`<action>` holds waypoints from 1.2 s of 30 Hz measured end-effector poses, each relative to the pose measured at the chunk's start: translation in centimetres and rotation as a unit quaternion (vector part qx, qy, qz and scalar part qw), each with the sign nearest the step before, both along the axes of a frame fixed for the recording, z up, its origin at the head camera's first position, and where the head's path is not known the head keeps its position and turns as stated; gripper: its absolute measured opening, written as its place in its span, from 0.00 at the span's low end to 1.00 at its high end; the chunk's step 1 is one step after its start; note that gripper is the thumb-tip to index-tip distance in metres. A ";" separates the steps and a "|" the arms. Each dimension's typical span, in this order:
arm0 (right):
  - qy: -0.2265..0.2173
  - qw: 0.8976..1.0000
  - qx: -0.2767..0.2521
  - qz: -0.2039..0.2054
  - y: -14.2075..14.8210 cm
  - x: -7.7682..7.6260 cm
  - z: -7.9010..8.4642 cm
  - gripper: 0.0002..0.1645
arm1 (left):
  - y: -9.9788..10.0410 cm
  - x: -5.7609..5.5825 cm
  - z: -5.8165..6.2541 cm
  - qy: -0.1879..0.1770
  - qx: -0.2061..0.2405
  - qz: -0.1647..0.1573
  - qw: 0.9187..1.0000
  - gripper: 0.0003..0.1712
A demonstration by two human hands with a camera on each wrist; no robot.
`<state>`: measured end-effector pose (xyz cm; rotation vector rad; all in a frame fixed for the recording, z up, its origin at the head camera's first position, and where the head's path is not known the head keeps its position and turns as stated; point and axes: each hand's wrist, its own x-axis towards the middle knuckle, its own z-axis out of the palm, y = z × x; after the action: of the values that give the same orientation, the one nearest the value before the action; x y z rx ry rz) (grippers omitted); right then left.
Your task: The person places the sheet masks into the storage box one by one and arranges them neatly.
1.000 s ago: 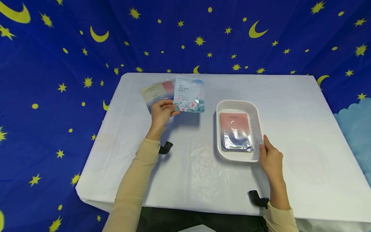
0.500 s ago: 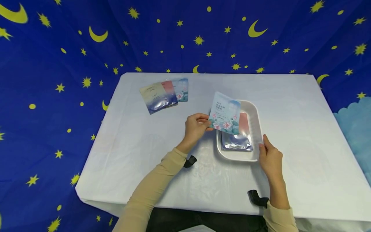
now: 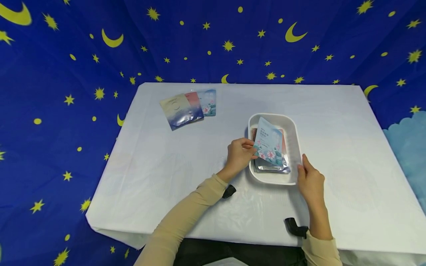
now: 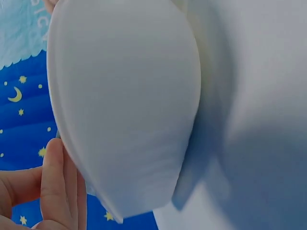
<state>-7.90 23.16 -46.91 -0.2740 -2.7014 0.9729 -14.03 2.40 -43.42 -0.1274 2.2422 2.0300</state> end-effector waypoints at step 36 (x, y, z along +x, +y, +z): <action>-0.004 1.000 0.008 -0.001 -0.3 0.0 0.2 0.23 | -4.6 -2.0 -0.9 0.140 -0.229 0.002 0.963 0.12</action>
<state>-7.88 22.85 -46.73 -0.2790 -2.7140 0.9513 -15.98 -2.16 -44.32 0.1268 2.8530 1.5734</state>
